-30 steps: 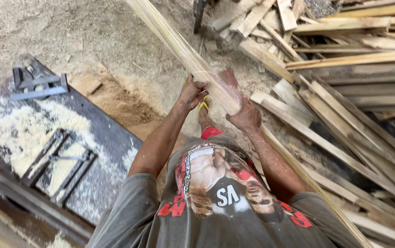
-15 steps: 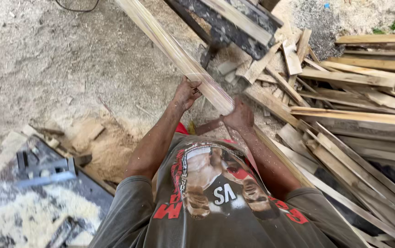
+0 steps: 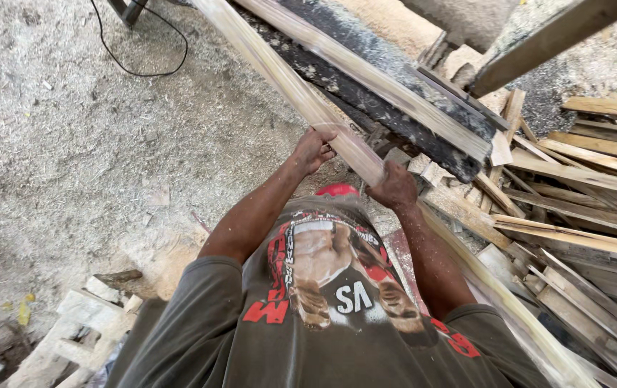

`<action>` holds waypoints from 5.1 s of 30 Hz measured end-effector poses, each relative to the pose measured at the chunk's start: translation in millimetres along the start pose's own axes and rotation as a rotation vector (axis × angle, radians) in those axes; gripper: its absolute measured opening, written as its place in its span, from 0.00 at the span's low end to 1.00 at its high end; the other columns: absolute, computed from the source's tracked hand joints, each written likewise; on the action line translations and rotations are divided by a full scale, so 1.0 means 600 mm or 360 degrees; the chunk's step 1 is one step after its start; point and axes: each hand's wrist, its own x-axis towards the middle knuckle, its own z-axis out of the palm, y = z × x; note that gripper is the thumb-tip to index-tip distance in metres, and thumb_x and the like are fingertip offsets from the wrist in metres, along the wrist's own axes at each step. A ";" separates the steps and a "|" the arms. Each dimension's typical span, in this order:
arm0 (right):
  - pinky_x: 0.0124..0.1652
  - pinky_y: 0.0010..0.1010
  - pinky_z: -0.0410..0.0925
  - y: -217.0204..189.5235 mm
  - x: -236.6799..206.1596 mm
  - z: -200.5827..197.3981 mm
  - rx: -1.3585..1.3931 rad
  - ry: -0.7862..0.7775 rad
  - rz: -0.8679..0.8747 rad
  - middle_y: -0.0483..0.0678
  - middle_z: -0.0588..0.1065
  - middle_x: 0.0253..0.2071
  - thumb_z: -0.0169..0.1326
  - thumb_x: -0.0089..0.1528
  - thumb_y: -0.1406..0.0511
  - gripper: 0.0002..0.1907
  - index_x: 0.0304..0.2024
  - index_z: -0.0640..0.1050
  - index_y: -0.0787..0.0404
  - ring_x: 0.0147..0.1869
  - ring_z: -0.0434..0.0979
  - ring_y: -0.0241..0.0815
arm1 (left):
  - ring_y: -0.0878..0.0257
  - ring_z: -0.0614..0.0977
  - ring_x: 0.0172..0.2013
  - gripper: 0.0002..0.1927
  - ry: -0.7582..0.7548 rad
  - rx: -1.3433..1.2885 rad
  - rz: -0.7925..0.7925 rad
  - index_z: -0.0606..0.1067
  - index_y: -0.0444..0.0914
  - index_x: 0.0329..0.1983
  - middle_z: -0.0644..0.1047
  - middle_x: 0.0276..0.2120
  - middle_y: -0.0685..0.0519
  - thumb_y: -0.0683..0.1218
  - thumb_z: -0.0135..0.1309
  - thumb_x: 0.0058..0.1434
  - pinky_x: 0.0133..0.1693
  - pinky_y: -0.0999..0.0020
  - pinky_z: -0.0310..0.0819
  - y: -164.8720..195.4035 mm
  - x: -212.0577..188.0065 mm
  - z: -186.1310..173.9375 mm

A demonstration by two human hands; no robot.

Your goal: The person handles long thin wooden strips in a woodworking workshop, picking them up from piles on the ground, aligning and stacking them, and moving them toward a machine area. They repeatedly gather strips one at a time and place them into organized stacks.

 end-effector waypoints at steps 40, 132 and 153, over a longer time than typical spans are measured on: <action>0.55 0.51 0.66 -0.439 0.814 0.058 0.0070 -0.0085 -0.0501 0.60 0.67 0.55 0.75 0.42 0.49 0.46 0.55 0.67 0.59 0.60 0.67 0.62 | 0.51 0.73 0.62 0.56 0.0649 0.0421 -0.0094 0.38 0.44 0.76 0.71 0.64 0.45 0.47 0.64 0.56 0.58 0.48 0.70 0.627 0.447 -0.233; 0.27 0.23 0.74 -2.122 -1.114 1.030 -0.2909 -0.3140 -0.3402 0.43 0.78 0.28 0.67 0.58 0.51 0.26 0.46 0.79 0.65 0.24 0.75 0.30 | 0.60 0.81 0.35 0.14 0.2538 -0.5299 0.3113 0.74 0.35 0.53 0.79 0.38 0.50 0.46 0.52 0.68 0.38 0.66 0.80 0.504 -1.083 -1.750; 0.50 0.51 0.74 -2.754 -0.542 1.134 -0.2127 -0.1471 -0.5357 0.65 0.80 0.44 0.61 0.52 0.53 0.29 0.47 0.80 0.67 0.49 0.82 0.63 | 0.61 0.79 0.38 0.21 0.3169 -0.4382 0.2435 0.73 0.37 0.52 0.78 0.42 0.50 0.54 0.58 0.62 0.39 0.63 0.77 0.950 -0.941 -1.974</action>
